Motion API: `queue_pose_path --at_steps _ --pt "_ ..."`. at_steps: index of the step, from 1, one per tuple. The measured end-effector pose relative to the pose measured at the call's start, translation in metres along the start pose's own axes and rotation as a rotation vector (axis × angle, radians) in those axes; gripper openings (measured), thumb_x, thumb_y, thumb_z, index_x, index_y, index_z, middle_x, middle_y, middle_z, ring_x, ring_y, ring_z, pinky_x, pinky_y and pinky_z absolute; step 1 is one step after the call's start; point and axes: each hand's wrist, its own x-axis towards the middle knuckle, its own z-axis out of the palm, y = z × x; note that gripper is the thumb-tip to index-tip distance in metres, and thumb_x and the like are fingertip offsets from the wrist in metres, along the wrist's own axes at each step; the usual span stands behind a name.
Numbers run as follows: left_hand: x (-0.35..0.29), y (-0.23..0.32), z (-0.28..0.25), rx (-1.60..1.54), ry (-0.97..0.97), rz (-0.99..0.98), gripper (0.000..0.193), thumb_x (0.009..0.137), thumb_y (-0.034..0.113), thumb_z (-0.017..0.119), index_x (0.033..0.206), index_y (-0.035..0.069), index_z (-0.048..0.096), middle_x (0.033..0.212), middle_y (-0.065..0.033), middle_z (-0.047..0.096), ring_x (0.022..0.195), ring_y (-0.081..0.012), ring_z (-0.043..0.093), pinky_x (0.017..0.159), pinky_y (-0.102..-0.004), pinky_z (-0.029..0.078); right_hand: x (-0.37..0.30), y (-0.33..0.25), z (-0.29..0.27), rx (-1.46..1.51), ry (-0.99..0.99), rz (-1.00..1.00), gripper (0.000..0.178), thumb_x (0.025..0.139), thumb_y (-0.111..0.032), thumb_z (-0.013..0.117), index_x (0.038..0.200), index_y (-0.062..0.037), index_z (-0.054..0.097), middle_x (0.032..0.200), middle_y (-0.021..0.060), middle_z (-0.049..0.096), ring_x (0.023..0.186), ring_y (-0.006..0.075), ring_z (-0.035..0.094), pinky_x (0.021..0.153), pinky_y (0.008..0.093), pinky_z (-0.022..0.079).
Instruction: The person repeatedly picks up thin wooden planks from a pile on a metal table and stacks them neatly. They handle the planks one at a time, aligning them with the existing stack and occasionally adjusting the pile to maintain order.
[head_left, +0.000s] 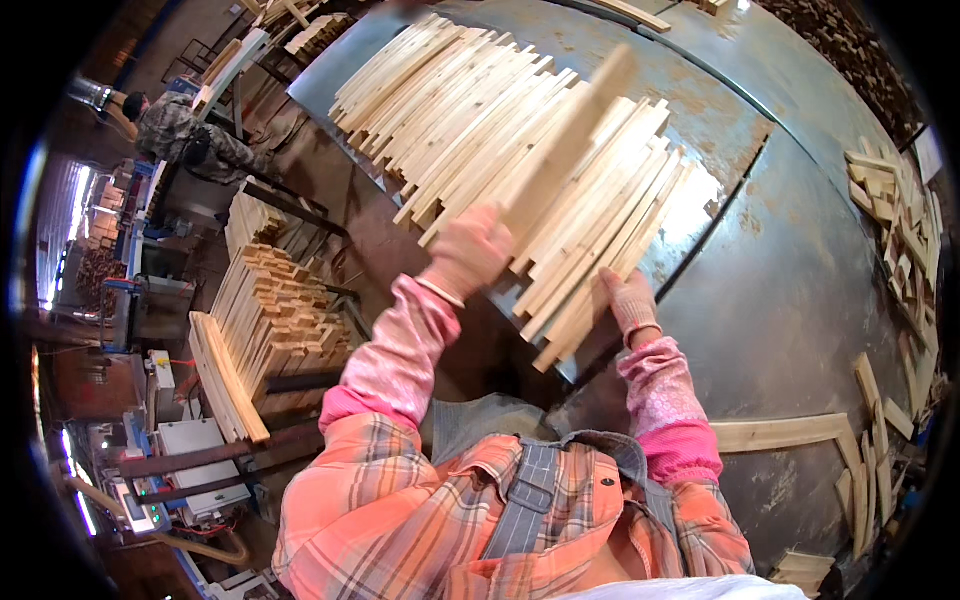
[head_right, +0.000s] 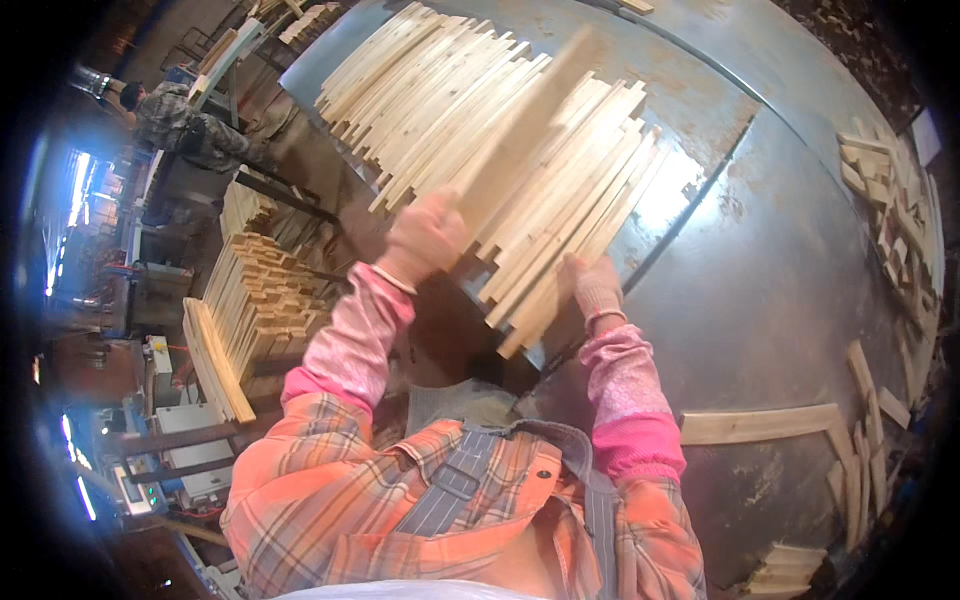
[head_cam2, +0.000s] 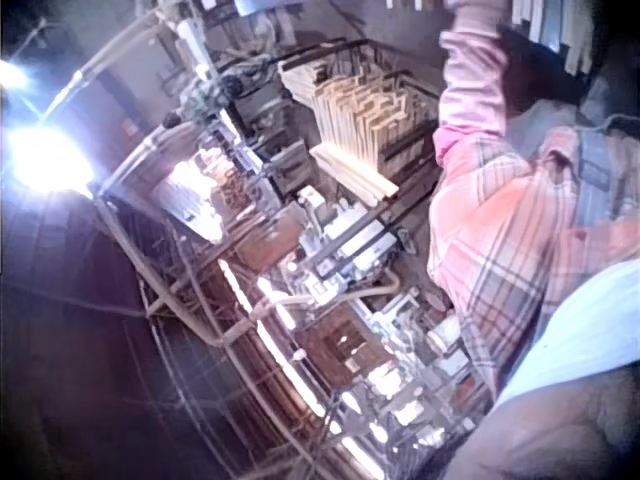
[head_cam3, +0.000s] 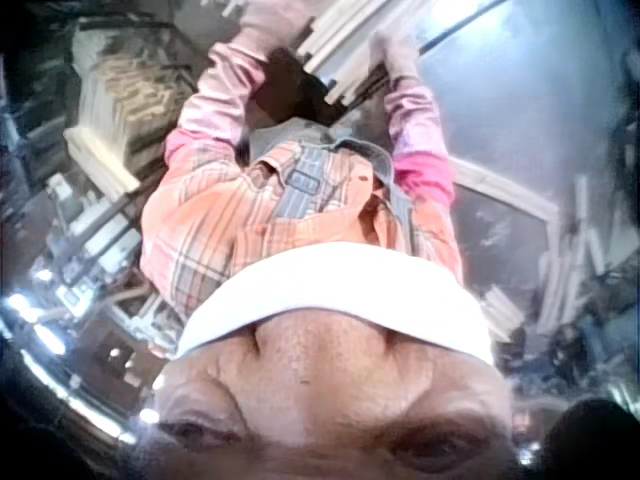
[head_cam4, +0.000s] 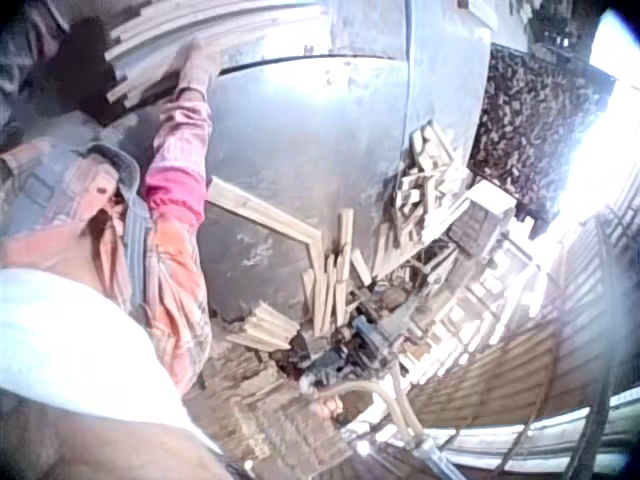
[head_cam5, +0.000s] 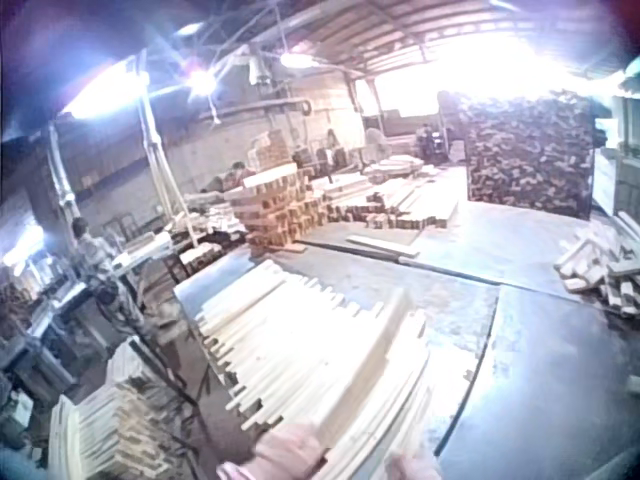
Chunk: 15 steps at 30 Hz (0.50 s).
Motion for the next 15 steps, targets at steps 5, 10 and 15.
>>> queue_pose_path --at_steps 5,10,15 --pt "0.111 -0.173 -0.046 0.163 -0.054 -0.193 0.039 0.092 0.03 0.058 0.122 0.006 0.066 0.116 -0.028 0.069 0.109 -0.0444 0.066 0.097 -0.0469 0.052 -0.013 -0.046 0.017 -0.136 0.048 0.157 0.061 0.088 -0.049 0.066 0.122 0.0021 0.07 0.116 0.0271 0.073 0.118 0.0421 0.067 0.1 0.0455 0.051" --pt "0.243 -0.361 -0.056 0.403 -0.11 -0.123 0.02 0.093 0.027 0.058 0.091 0.007 0.064 0.1 -0.0233 0.07 0.095 -0.0467 0.065 0.08 -0.0527 0.052 0.001 -0.054 0.04 0.152 0.083 0.114 0.047 0.09 -0.034 0.069 0.123 -0.0012 0.071 0.109 0.0145 0.077 0.102 0.0243 0.072 0.09 0.0357 0.054" --pt "0.28 -0.465 -0.075 0.429 -0.246 -0.611 0.044 0.093 0.035 0.058 0.127 0.009 0.07 0.126 -0.0207 0.069 0.118 -0.0424 0.063 0.102 -0.0479 0.051 0.027 -0.053 0.023 -0.027 0.062 0.178 0.047 0.091 -0.033 0.066 0.125 0.0004 0.067 0.107 0.0133 0.076 0.097 0.022 0.07 0.087 0.0358 0.053"
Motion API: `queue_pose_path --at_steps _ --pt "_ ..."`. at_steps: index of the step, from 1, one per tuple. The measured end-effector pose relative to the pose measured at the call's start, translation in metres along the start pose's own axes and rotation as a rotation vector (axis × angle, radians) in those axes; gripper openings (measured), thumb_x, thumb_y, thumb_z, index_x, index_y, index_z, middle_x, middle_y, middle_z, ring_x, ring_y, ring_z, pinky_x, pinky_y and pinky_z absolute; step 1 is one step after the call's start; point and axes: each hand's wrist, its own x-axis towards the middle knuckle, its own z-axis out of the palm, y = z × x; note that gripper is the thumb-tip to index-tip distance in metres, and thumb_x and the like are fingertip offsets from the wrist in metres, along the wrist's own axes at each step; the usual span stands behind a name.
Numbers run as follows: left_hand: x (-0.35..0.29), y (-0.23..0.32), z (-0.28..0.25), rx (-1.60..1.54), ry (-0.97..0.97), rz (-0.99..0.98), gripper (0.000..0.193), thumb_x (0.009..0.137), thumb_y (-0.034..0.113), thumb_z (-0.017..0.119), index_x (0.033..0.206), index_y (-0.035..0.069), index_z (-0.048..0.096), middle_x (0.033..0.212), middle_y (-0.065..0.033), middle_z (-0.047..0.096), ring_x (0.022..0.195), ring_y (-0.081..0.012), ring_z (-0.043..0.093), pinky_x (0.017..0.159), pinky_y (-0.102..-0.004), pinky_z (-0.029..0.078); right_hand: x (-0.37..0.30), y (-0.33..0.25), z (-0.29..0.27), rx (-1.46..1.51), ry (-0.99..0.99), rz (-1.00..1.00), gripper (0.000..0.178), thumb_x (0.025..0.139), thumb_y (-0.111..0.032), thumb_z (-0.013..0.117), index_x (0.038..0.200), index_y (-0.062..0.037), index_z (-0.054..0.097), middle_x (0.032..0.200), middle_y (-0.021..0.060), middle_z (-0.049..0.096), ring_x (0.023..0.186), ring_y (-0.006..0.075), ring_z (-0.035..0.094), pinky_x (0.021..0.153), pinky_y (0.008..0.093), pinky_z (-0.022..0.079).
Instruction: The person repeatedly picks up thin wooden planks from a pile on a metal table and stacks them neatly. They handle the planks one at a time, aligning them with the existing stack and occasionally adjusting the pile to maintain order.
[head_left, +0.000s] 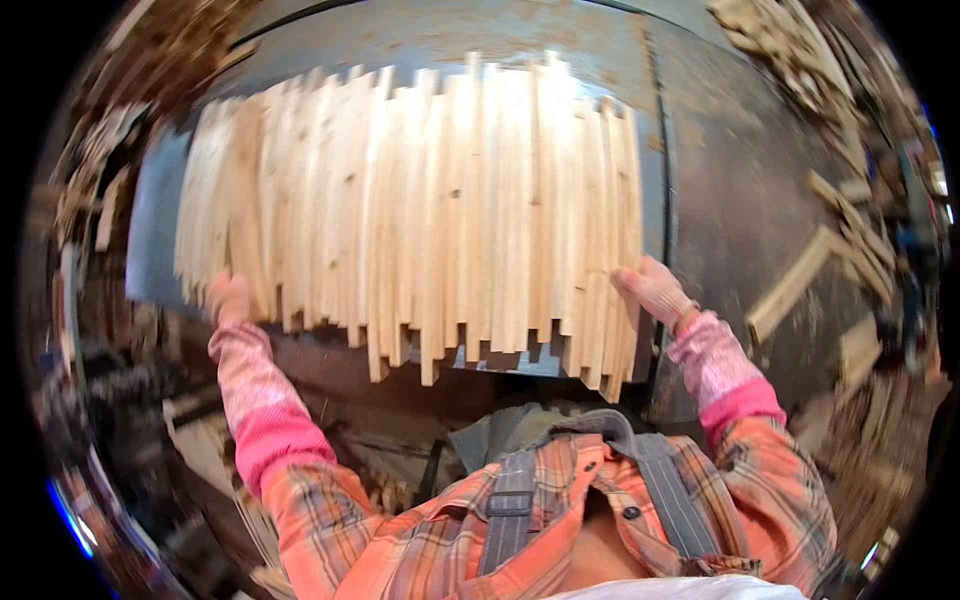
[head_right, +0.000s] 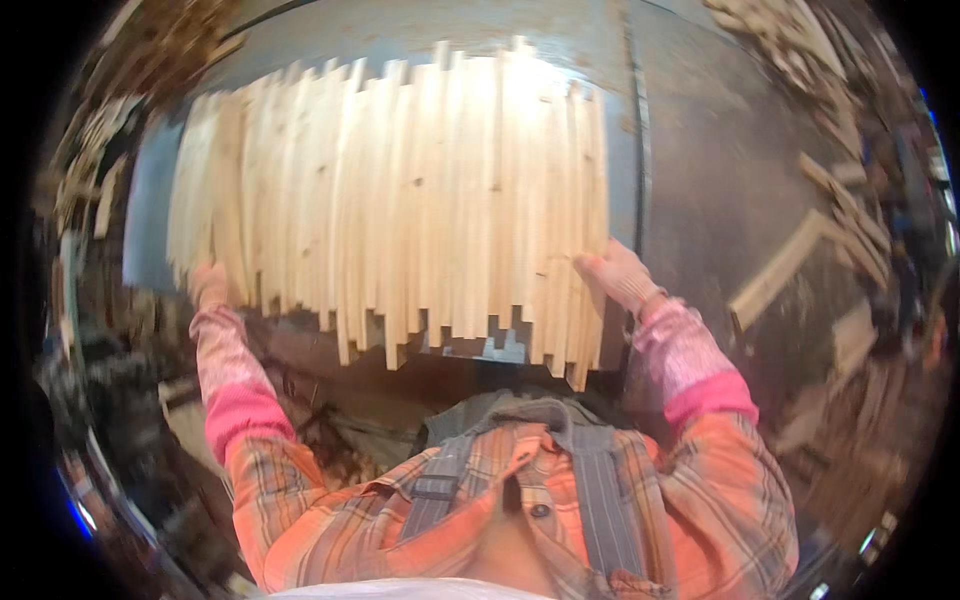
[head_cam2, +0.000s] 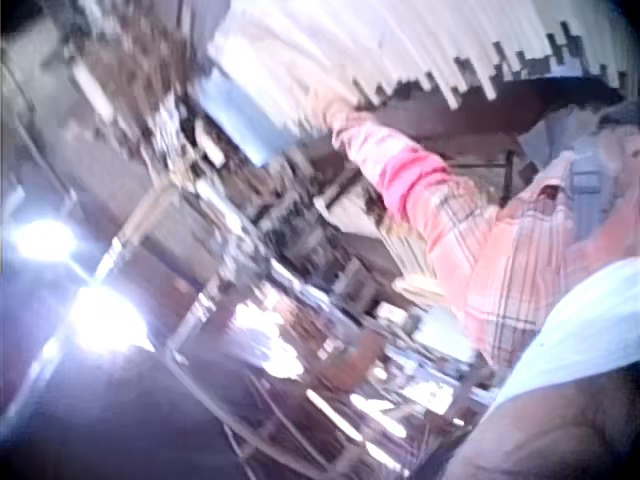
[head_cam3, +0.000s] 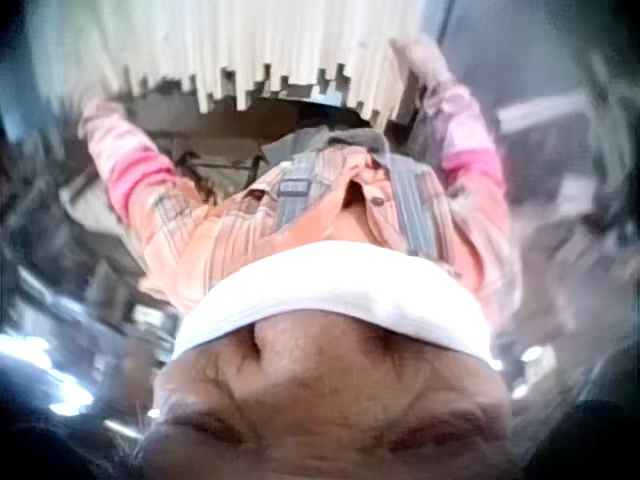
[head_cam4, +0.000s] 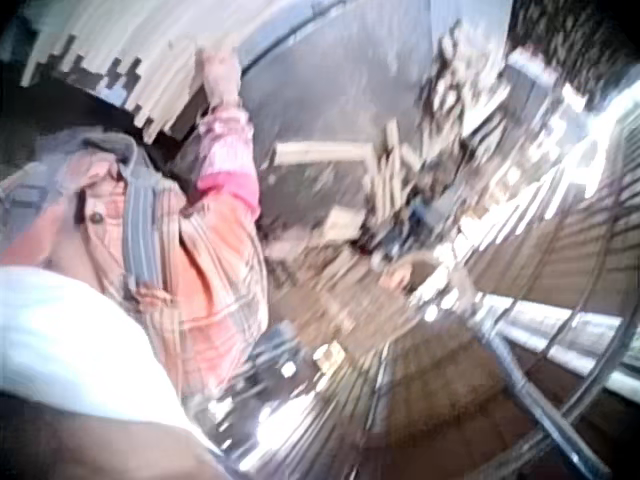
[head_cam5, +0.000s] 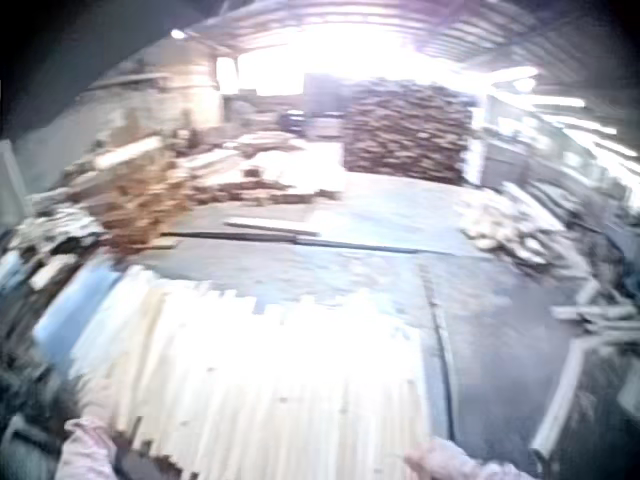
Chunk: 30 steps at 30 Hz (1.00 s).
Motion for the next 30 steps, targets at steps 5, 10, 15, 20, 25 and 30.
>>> queue_pose_path --at_steps 5,10,15,20,25,30 --pt "-0.016 0.081 0.022 -0.043 0.255 0.513 0.055 0.09 0.02 0.066 0.141 0.0 0.059 0.137 -0.0278 0.061 0.128 -0.0434 0.057 0.11 -0.0472 0.046 -0.028 -0.021 -0.004 0.067 -0.039 0.104 0.049 0.088 -0.04 0.07 0.118 -0.0015 0.072 0.105 0.0193 0.076 0.099 0.03 0.072 0.088 0.0394 0.054" --pt "-0.136 0.233 0.029 -0.605 0.058 1.014 0.047 0.097 0.008 0.061 0.142 -0.004 0.058 0.14 -0.0193 0.06 0.129 -0.0301 0.059 0.11 -0.0378 0.045 -0.059 -0.051 -0.013 -0.224 0.118 0.162 0.061 0.086 -0.042 0.074 0.13 0.0003 0.064 0.125 0.0265 0.069 0.116 0.0412 0.066 0.098 0.0466 0.052" --pt "-0.281 0.327 0.044 -0.84 -0.427 1.211 0.04 0.1 -0.001 0.056 0.14 -0.005 0.06 0.136 -0.0125 0.061 0.126 -0.0199 0.06 0.107 -0.0319 0.048 -0.121 0.048 -0.119 -0.474 0.77 0.645 0.083 0.079 -0.052 0.083 0.137 -0.003 0.049 0.131 0.0236 0.063 0.12 0.0374 0.065 0.099 0.0466 0.054" --pt "-0.482 0.433 0.062 -0.866 -0.665 1.324 0.035 0.099 0.001 0.061 0.133 -0.003 0.066 0.129 -0.0112 0.067 0.12 -0.0216 0.064 0.105 -0.0315 0.049 -0.172 0.189 -0.221 -0.082 0.748 0.89 0.105 0.076 -0.048 0.088 0.152 0.0012 0.034 0.14 0.0222 0.058 0.131 0.035 0.059 0.105 0.0436 0.052" --pt "-0.632 0.521 0.118 -0.7 -0.905 1.152 0.042 0.098 0.019 0.064 0.134 -0.002 0.064 0.124 -0.017 0.07 0.118 -0.0226 0.065 0.1 -0.0334 0.051 -0.181 0.196 -0.25 0.115 0.62 0.752 0.099 0.079 -0.035 0.083 0.156 -0.0006 0.031 0.141 0.0233 0.058 0.136 0.0379 0.055 0.109 0.0445 0.05" --pt "-0.744 0.57 0.155 -0.301 -0.792 1.174 0.069 0.087 0.042 0.074 0.136 -0.002 0.055 0.127 -0.028 0.065 0.119 -0.0457 0.063 0.101 -0.0505 0.052 -0.214 0.192 -0.204 0.312 0.298 0.255 0.093 0.078 -0.036 0.082 0.152 0.0007 0.039 0.137 0.0222 0.062 0.134 0.0376 0.056 0.11 0.0441 0.048"
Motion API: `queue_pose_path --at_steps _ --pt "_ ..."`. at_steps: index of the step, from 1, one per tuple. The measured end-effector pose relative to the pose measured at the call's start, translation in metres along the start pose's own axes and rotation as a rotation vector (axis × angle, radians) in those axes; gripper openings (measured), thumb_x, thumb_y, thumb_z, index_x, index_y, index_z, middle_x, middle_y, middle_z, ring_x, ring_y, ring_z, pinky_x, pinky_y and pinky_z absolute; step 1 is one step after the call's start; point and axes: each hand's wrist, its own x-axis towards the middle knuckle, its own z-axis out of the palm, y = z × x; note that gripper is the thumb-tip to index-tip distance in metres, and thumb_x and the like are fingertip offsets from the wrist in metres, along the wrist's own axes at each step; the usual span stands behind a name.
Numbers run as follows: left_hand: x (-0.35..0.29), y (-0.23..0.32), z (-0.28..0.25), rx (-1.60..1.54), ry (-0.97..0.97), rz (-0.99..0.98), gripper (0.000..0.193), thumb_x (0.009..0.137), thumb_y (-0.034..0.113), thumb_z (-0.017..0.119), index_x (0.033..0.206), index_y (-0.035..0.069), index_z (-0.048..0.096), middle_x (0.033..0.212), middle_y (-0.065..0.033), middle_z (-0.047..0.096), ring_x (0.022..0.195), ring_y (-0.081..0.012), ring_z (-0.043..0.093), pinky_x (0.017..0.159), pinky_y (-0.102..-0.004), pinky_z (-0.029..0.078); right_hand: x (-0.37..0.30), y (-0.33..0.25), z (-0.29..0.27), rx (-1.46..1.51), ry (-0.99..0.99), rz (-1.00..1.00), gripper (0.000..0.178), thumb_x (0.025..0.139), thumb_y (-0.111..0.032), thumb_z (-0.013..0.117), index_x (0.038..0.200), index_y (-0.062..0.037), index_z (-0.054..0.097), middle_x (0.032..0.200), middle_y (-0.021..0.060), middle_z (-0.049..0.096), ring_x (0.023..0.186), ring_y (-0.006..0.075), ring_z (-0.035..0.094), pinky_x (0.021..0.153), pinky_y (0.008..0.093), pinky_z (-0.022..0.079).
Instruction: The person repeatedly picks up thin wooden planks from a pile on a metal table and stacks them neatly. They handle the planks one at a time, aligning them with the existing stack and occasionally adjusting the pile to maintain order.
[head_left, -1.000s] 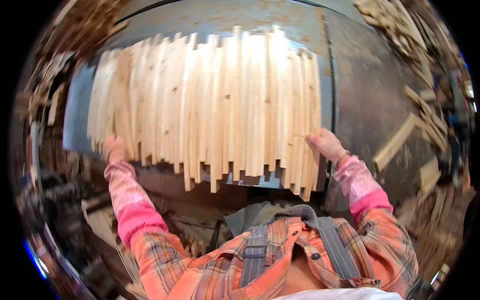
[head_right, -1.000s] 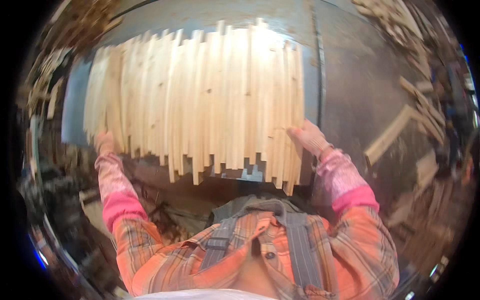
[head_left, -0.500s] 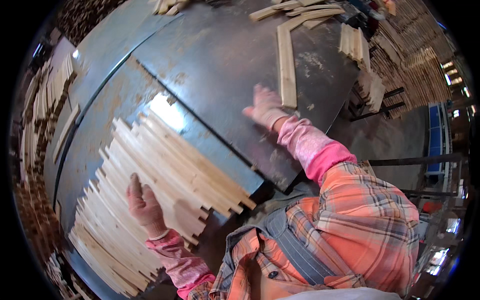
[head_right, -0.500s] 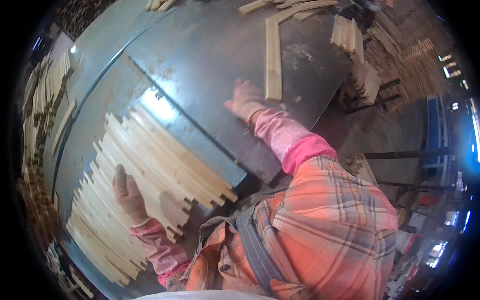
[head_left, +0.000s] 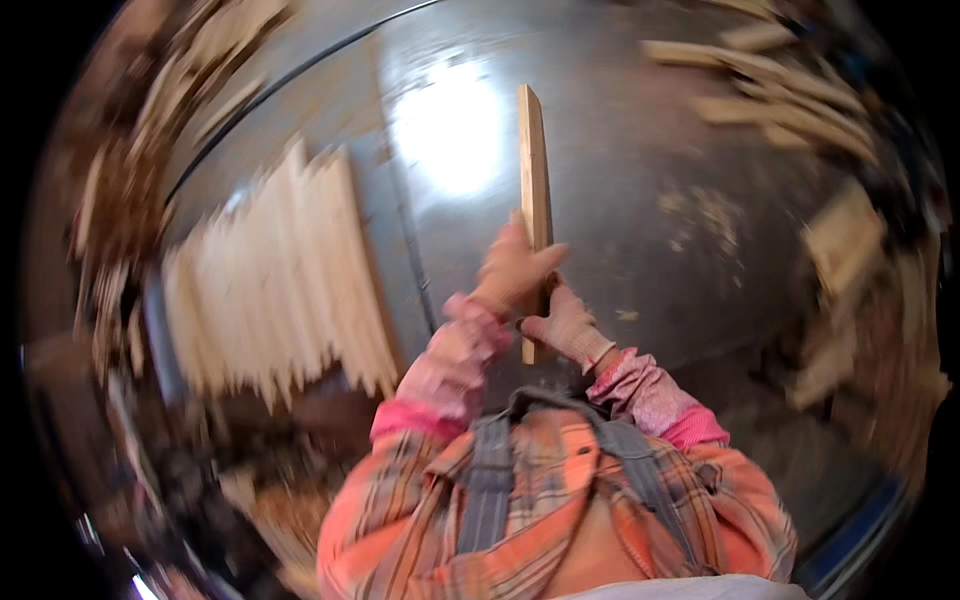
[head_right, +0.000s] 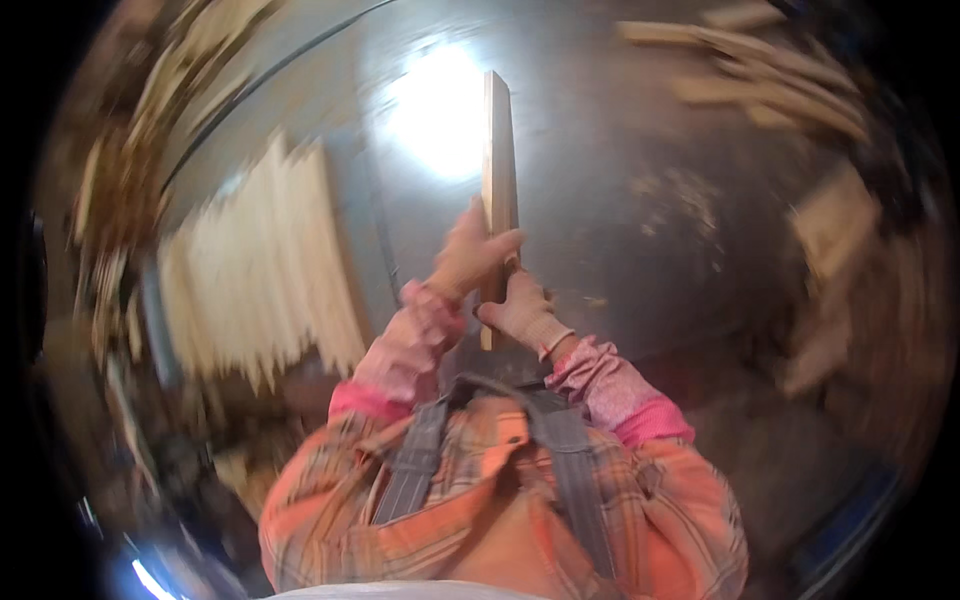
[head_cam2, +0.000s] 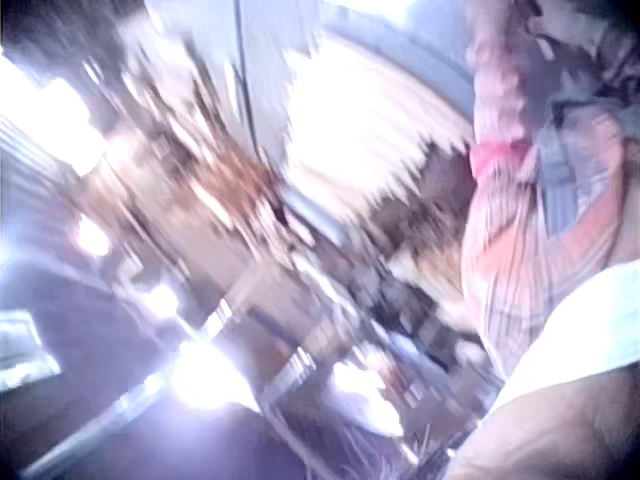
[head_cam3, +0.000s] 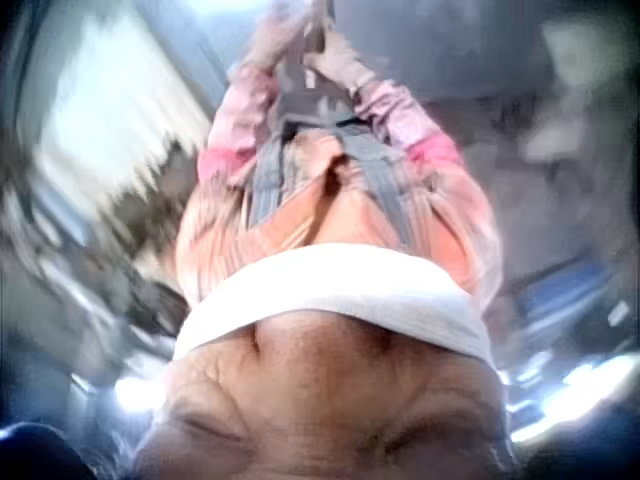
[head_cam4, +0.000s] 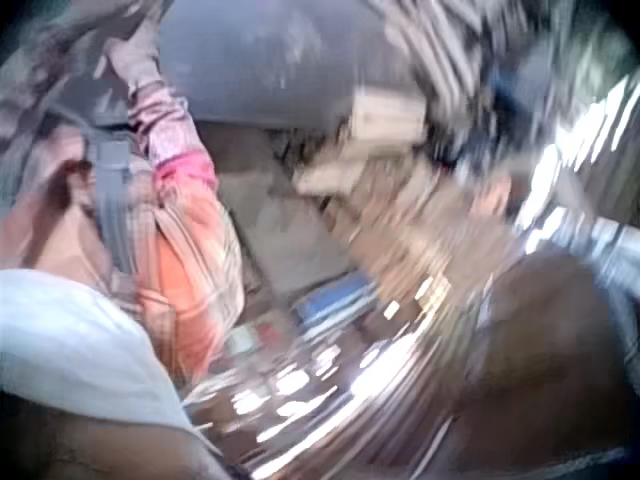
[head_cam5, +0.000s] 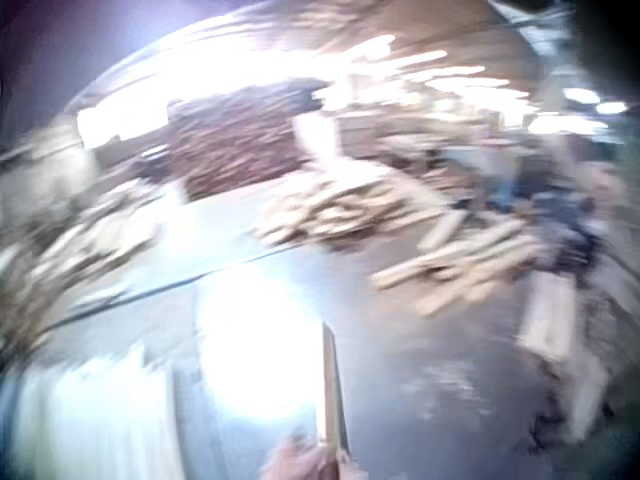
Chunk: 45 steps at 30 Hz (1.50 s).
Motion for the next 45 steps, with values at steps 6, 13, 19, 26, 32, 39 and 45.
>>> queue_pose_path --at_steps 6,13,19,26,32,39,45 --pt "-0.055 -0.105 -0.104 0.251 0.427 -0.534 0.033 0.089 0.02 0.062 0.116 0.003 0.062 0.117 -0.0262 0.067 0.106 -0.0479 0.066 0.092 -0.055 0.054 0.019 -0.047 0.062 -0.262 -0.637 -0.388 0.077 0.091 -0.041 0.07 0.154 -0.0045 0.044 0.142 0.025 0.06 0.133 0.0413 0.057 0.112 0.046 0.045" --pt "-0.163 -0.262 -0.187 0.789 0.565 -0.593 0.073 0.09 0.04 0.071 0.146 -0.003 0.05 0.152 -0.0234 0.051 0.143 -0.0372 0.045 0.122 -0.0421 0.034 0.071 -0.016 0.027 -0.229 -0.511 -0.259 0.069 0.093 -0.039 0.069 0.149 -0.0017 0.051 0.133 0.0201 0.067 0.124 0.0361 0.063 0.107 0.0405 0.048" --pt "-0.078 -0.164 -0.16 0.481 0.749 -0.622 0.072 0.092 0.031 0.071 0.15 -0.004 0.047 0.154 -0.0258 0.049 0.142 -0.0411 0.045 0.12 -0.044 0.035 0.092 0.083 -0.111 0.053 0.126 -0.107 0.061 0.093 -0.038 0.07 0.139 0.0003 0.06 0.121 0.0146 0.072 0.11 0.0267 0.068 0.097 0.0373 0.052" --pt "0.195 -0.024 -0.1 0.448 0.594 0.101 0.064 0.095 0.033 0.071 0.144 -0.004 0.054 0.147 -0.0258 0.055 0.136 -0.0407 0.053 0.115 -0.0441 0.041 0.277 0.2 -0.327 0.307 0.589 0.038 0.063 0.091 -0.037 0.07 0.135 0.0062 0.058 0.116 0.0181 0.069 0.091 0.0218 0.066 0.082 0.0386 0.055" --pt "0.436 0.171 0.005 0.264 0.409 0.136 0.07 0.096 0.047 0.065 0.144 -0.004 0.055 0.146 -0.0249 0.058 0.135 -0.0397 0.056 0.115 -0.0433 0.042 0.371 0.209 -0.523 -0.121 0.908 0.243 0.088 0.093 -0.057 0.065 0.152 0.0037 0.042 0.143 0.0329 0.055 0.131 0.0475 0.056 0.11 0.0475 0.046" --pt "0.64 0.329 0.106 0.291 0.076 0.1 0.084 0.095 0.064 0.059 0.154 0.007 0.047 0.155 -0.0208 0.052 0.146 -0.0341 0.047 0.12 -0.0399 0.034 0.456 0.241 -0.584 -0.279 1.12 0.094 0.078 0.1 -0.051 0.057 0.156 -0.0002 0.037 0.15 0.0259 0.052 0.136 0.042 0.051 0.114 0.05 0.04" --pt "0.728 0.382 0.193 0.32 0.013 0.402 0.079 0.089 0.061 0.067 0.145 0.007 0.055 0.143 -0.0227 0.057 0.136 -0.0389 0.052 0.112 -0.0441 0.042 0.482 0.239 -0.574 -0.535 1.045 0.159 0.081 0.1 -0.052 0.055 0.155 0.0045 0.036 0.156 0.0257 0.045 0.142 0.0413 0.045 0.118 0.0494 0.036"
